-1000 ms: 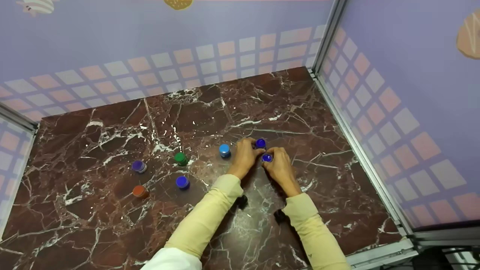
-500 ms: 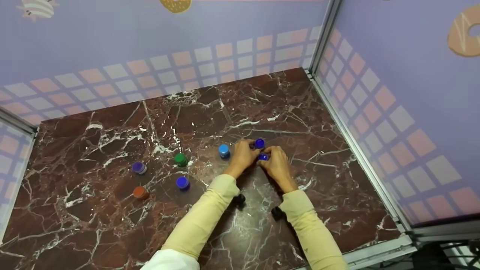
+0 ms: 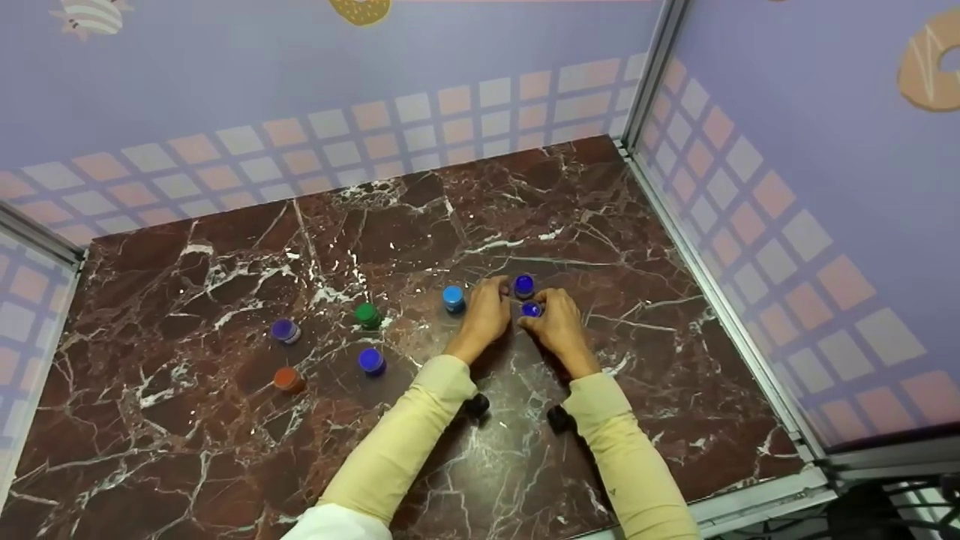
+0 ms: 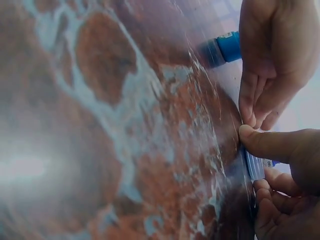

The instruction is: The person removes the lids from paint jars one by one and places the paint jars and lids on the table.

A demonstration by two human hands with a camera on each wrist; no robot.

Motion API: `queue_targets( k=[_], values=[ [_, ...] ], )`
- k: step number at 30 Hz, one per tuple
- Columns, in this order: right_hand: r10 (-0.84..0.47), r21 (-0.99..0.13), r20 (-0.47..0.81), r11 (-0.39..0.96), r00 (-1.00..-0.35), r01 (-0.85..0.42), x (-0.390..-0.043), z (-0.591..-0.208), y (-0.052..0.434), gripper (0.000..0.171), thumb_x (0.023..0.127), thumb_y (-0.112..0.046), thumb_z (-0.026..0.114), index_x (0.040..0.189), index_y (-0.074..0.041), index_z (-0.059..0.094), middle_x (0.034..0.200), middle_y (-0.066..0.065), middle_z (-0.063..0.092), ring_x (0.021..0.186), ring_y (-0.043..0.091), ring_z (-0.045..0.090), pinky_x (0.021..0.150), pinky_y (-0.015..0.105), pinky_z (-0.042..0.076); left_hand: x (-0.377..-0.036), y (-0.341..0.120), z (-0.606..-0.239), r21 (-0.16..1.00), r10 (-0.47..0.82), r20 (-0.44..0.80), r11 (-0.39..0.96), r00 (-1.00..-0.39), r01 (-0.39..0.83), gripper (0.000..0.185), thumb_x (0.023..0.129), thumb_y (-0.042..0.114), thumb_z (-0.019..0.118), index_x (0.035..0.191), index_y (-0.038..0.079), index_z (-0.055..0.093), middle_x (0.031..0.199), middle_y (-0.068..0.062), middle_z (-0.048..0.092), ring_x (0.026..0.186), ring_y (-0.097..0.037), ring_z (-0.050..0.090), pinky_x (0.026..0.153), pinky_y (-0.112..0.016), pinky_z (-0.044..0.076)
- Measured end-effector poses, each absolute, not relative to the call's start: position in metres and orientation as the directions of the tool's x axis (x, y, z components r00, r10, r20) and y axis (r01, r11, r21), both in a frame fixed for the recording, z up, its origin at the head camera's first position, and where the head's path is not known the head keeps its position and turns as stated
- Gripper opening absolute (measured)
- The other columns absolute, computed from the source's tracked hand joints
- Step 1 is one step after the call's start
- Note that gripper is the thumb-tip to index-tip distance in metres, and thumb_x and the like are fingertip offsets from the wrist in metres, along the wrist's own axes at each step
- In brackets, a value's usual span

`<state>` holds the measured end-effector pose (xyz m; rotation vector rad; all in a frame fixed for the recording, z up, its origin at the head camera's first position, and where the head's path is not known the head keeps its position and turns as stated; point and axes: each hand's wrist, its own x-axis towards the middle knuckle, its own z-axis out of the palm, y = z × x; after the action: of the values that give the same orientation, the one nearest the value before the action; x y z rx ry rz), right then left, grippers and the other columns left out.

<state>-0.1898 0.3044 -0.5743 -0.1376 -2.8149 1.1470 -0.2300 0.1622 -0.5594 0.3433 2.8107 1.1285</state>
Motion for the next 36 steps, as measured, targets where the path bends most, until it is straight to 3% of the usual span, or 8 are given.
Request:
queue_targets(
  k=[10, 15, 23, 28, 36],
  values=[
    [0.107, -0.692, 0.062, 0.721, -0.992, 0.035, -0.189, -0.577, 0.304, 0.044, 0.079, -0.011, 0.088, 0.106, 0.014, 0.065, 0.106, 0.03, 0.065, 0.098, 0.044, 0.061, 0.091, 0.057, 0.047, -0.213, 0.147, -0.563, 0.72, 0.273, 0.133, 0.634, -0.953, 0.282, 0.04, 0.095, 0.002, 0.068, 0.134, -0.001, 0.06, 0.117, -0.014, 0.065, 0.107, -0.027, 0.065, 0.096, -0.034, 0.052],
    [0.1, -0.696, 0.07, 0.718, -0.992, 0.023, -0.19, -0.577, 0.304, 0.044, 0.079, -0.011, 0.088, 0.106, 0.015, 0.065, 0.105, 0.031, 0.065, 0.098, 0.045, 0.062, 0.092, 0.057, 0.047, -0.206, 0.138, -0.559, 0.691, 0.286, 0.22, 0.629, -0.933, 0.356, 0.034, 0.096, 0.005, 0.069, 0.129, 0.002, 0.065, 0.119, -0.012, 0.067, 0.11, -0.026, 0.066, 0.097, -0.033, 0.051],
    [0.092, -0.691, 0.081, 0.723, -0.992, 0.011, -0.191, -0.577, 0.304, 0.042, 0.079, -0.011, 0.089, 0.105, 0.013, 0.067, 0.102, 0.028, 0.065, 0.095, 0.044, 0.061, 0.089, 0.056, 0.046, -0.211, 0.111, -0.544, 0.63, 0.186, 0.357, 0.676, -0.915, 0.383, 0.032, 0.094, 0.007, 0.07, 0.126, 0.007, 0.069, 0.119, -0.007, 0.067, 0.111, -0.022, 0.062, 0.097, -0.031, 0.05],
    [0.086, -0.694, 0.061, 0.72, -0.994, 0.02, -0.192, -0.576, 0.304, 0.042, 0.08, -0.013, 0.088, 0.107, 0.012, 0.068, 0.103, 0.028, 0.065, 0.096, 0.043, 0.06, 0.09, 0.056, 0.046, -0.22, 0.097, -0.541, 0.603, 0.135, 0.34, 0.728, -0.93, 0.327, 0.037, 0.091, 0.01, 0.076, 0.127, 0.006, 0.068, 0.119, -0.008, 0.066, 0.112, -0.025, 0.06, 0.099, -0.035, 0.048],
    [0.064, -0.682, 0.061, 0.731, -0.996, 0.006, -0.192, -0.574, 0.304, 0.036, 0.08, -0.013, 0.088, 0.102, 0.009, 0.071, 0.096, 0.023, 0.071, 0.089, 0.039, 0.064, 0.085, 0.055, 0.048, -0.228, 0.088, -0.546, 0.558, 0.142, 0.201, 0.796, -0.969, 0.233, 0.053, 0.089, 0.018, 0.081, 0.136, 0.005, 0.062, 0.127, -0.012, 0.059, 0.118, -0.028, 0.054, 0.105, -0.038, 0.044]
  ],
)
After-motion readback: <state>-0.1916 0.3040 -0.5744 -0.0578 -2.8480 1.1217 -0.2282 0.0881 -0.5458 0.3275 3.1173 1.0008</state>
